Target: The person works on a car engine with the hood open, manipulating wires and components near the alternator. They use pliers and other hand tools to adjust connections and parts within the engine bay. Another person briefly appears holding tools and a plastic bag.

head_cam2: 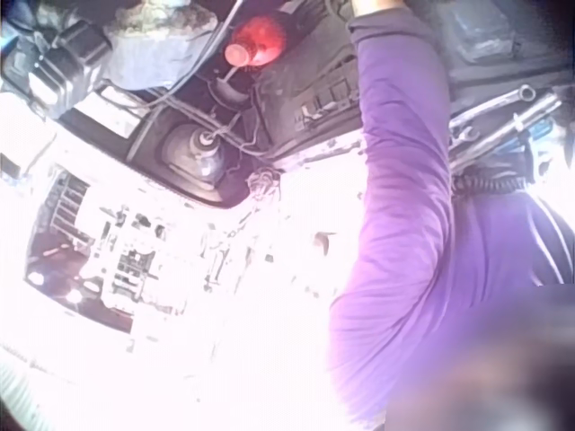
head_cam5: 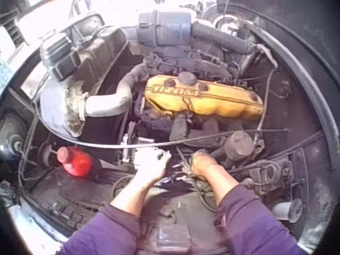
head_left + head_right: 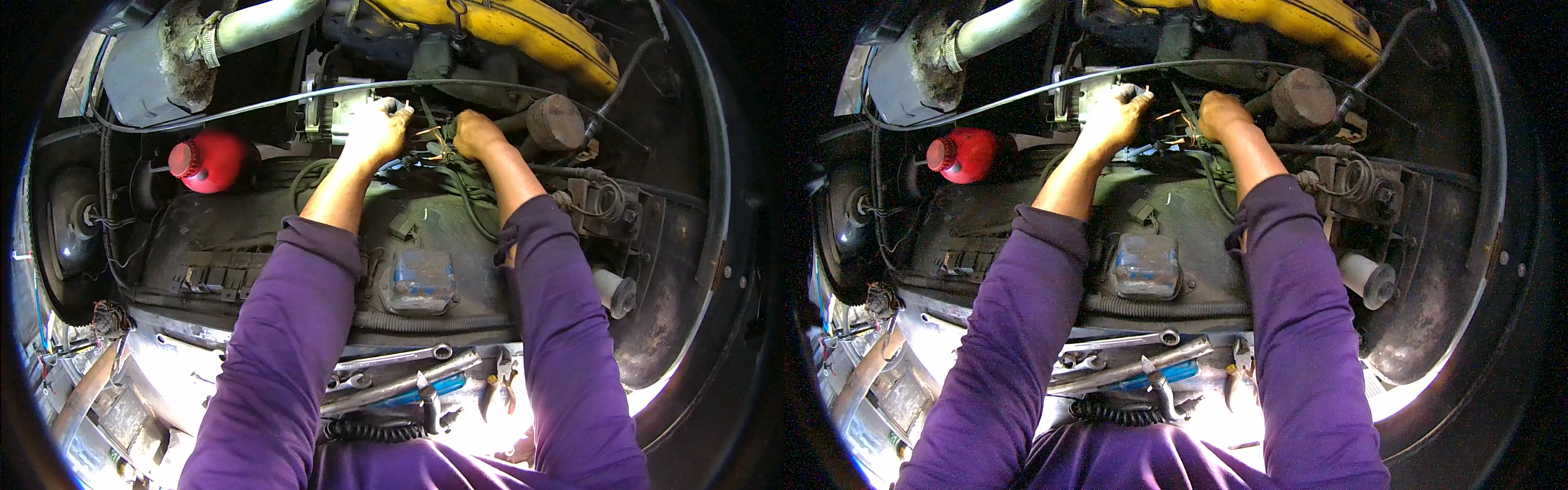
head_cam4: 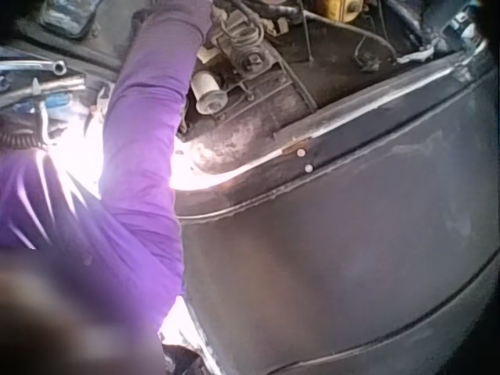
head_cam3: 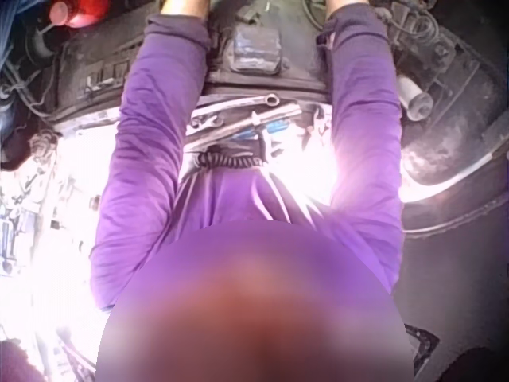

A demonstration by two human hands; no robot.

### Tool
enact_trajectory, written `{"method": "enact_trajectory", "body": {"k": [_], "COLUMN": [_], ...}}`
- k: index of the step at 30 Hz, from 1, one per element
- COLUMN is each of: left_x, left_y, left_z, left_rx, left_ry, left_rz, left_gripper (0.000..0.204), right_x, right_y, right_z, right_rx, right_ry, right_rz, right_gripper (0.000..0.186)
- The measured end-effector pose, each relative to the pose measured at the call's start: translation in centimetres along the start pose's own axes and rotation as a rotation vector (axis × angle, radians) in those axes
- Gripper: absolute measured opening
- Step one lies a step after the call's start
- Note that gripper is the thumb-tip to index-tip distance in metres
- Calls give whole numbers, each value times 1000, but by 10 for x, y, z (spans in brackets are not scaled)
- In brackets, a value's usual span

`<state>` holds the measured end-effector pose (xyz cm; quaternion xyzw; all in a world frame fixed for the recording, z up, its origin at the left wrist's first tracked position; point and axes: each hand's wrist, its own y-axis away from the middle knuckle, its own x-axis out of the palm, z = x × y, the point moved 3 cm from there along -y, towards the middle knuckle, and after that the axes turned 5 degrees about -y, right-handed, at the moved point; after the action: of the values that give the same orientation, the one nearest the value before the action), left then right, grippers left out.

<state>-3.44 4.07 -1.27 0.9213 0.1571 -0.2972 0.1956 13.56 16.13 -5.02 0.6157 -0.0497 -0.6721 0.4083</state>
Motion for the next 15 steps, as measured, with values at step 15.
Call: {"method": "enact_trajectory", "body": {"k": [15], "left_x": [3], "left_y": [-5], "left_z": [8], "left_rx": [-106], "left_ry": [103], "left_rz": [-1], "left_gripper": [35], "right_x": [14], "right_y": [-2], "right_z": [9], "right_rx": [123], "right_ry": [-8], "right_rz": [196], "right_gripper": [41]}}
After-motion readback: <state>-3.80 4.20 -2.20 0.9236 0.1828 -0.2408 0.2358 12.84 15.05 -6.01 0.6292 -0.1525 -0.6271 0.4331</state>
